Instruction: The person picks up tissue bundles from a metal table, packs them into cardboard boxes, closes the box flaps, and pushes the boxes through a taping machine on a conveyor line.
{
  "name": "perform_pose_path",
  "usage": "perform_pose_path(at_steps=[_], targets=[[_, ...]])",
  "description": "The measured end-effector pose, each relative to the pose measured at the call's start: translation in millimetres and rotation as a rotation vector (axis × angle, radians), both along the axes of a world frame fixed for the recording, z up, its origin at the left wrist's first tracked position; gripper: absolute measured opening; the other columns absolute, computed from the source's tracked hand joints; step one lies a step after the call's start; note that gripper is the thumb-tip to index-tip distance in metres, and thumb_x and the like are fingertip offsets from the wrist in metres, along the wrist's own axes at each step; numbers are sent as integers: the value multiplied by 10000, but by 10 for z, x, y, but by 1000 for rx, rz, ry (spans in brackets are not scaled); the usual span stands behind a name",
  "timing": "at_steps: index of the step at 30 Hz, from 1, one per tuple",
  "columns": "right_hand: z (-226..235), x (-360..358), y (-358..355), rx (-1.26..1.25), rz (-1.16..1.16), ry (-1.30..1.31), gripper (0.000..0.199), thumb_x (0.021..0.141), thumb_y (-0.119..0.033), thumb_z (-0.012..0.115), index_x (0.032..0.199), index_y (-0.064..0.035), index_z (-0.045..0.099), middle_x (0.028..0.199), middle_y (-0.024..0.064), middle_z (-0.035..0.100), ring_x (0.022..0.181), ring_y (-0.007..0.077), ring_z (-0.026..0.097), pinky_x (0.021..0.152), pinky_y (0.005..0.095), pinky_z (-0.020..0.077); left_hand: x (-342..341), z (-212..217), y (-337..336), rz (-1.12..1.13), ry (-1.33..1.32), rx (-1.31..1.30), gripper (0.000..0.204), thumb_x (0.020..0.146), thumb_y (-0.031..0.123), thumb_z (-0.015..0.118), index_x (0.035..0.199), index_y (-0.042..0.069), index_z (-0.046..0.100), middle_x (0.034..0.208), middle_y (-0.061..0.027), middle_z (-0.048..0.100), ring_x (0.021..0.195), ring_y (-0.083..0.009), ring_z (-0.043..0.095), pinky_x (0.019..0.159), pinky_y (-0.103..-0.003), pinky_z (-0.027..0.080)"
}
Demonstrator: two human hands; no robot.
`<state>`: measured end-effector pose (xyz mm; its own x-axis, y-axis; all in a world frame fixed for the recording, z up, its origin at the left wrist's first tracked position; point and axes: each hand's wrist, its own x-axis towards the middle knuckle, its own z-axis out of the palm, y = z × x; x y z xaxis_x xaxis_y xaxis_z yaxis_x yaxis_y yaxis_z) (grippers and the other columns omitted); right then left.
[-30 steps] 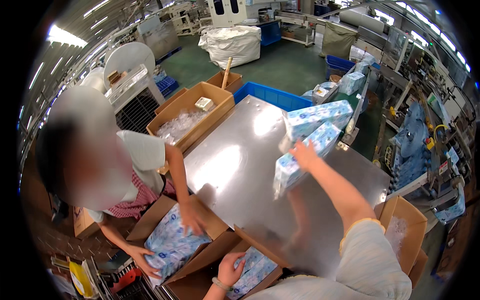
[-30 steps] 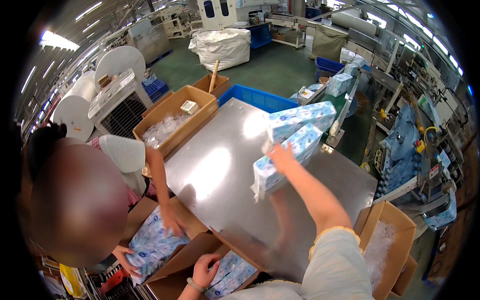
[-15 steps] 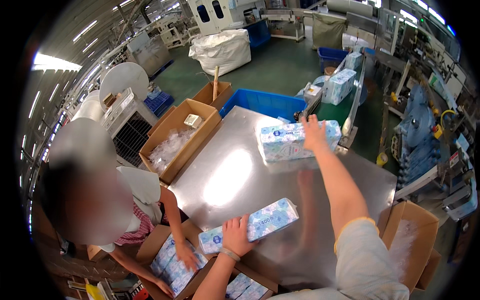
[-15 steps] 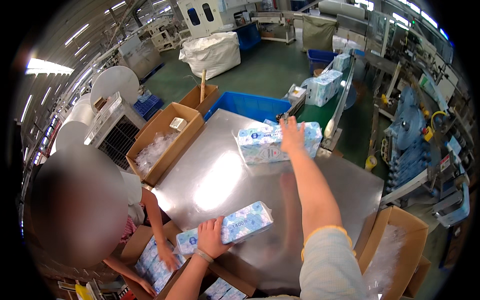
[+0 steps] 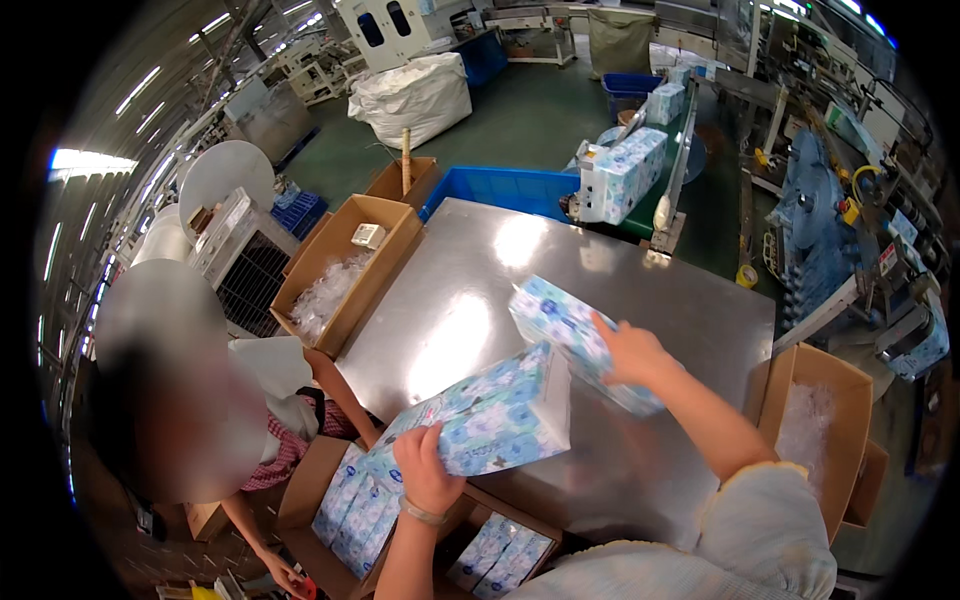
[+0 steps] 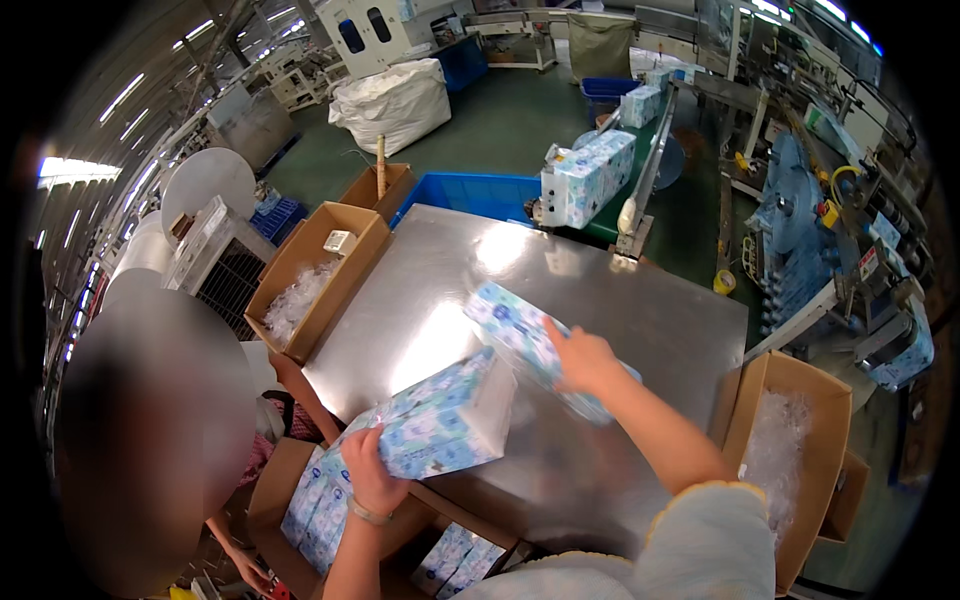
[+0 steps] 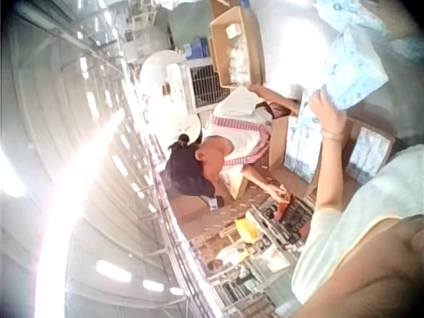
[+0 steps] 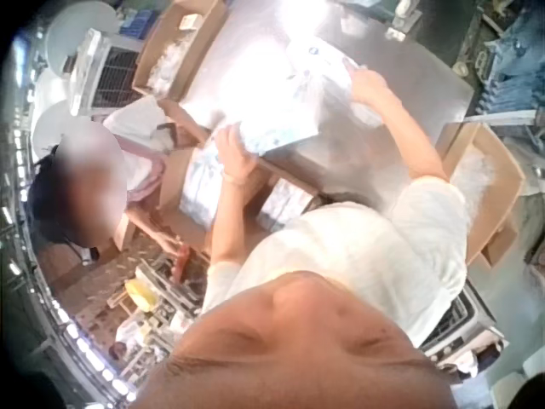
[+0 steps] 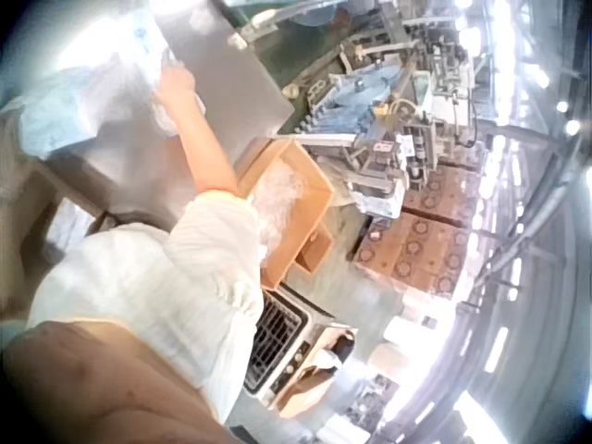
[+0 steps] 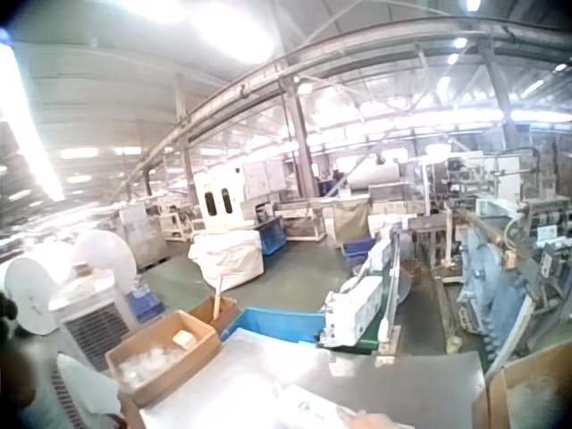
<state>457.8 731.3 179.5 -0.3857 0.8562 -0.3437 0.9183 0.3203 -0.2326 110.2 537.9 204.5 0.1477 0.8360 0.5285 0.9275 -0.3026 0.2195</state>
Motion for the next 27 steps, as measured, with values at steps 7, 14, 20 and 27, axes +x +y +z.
perform_pose_path(at_steps=[7, 14, 20, 27], targets=[[-107, 92, -818, 84, -164, 89, 1223, 674, -407, 883, 1622, -166, 148, 1277, 259, 540, 1168, 427, 576, 1004, 458, 484, -349, 16, -1208, 18, -947, 27, 955, 754, 380, 789, 1494, 27, 299, 1358, -173, 433, 1221, -325, 441, 1048, -482, 334], [-626, -36, -1165, -630, -874, 1519, 777, 894, -357, 713, 1508, -25, 372, 1355, 177, 612, 1211, 333, 609, 1065, 452, 466, -129, -165, -3010, 390, -936, -331, 648, 804, 216, 848, 1347, 13, 558, 1351, -146, 594, 1205, -306, 575, 1033, -415, 454], [-237, -698, -2089, -1108, -698, 1996, 530, 971, -363, 617, 1381, -37, 540, 1355, 143, 621, 1210, 309, 614, 1040, 457, 485, -8, -112, -3444, 458, -667, -196, 629, 686, 210, 848, 1209, 23, 552, 1089, -221, 578, 1021, -390, 547, 884, -454, 451], [178, -2019, -2945, -28, 94, 1390, 898, 868, -225, 768, 1589, -135, 240, 1312, 145, 570, 1195, 354, 562, 997, 469, 479, 95, -1855, -3319, 87, -295, -1107, 921, 801, 546, 726, 1498, 51, 382, 1345, -258, 529, 1264, -439, 502, 1061, -480, 428]])
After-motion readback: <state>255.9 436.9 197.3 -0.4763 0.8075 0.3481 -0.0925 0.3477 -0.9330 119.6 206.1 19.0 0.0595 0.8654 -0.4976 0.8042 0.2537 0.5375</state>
